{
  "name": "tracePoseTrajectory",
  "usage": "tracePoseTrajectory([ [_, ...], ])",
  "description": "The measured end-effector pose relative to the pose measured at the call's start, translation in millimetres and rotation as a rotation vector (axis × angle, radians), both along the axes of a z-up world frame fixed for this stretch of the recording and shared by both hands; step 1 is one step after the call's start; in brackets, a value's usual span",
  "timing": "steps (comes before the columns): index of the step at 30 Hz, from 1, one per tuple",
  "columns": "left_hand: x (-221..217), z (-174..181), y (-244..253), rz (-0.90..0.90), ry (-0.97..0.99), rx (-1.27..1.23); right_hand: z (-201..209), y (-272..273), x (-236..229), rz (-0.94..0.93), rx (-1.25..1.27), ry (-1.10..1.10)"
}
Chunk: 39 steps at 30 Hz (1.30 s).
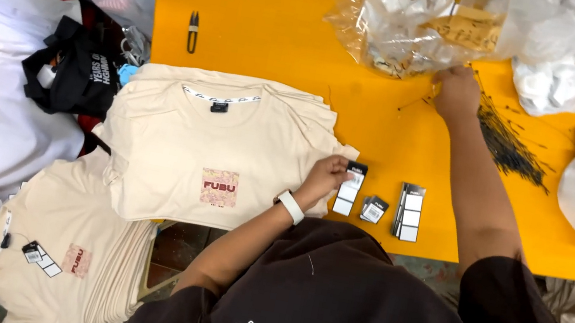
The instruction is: Attaching brand tags to t-shirts and folding them into stacks
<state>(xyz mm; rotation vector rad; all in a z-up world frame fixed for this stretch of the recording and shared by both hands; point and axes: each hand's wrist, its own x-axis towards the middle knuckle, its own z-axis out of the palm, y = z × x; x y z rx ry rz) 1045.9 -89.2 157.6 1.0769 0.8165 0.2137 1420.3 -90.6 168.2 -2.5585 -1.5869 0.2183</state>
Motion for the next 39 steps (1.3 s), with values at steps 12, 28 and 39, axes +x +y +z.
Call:
tracePoseTrajectory([
  [12, 21, 13, 4, -0.252, 0.023, 0.251, -5, -19, 44, 0.143, -0.024, -0.337],
  [28, -24, 132, 14, -0.33, -0.026, 0.789, -21, -15, 46, 0.097, 0.056, -0.47],
  [39, -39, 152, 13, -0.487, 0.056, 1.238, 183, -122, -222, 0.4, 0.404, -0.019],
])
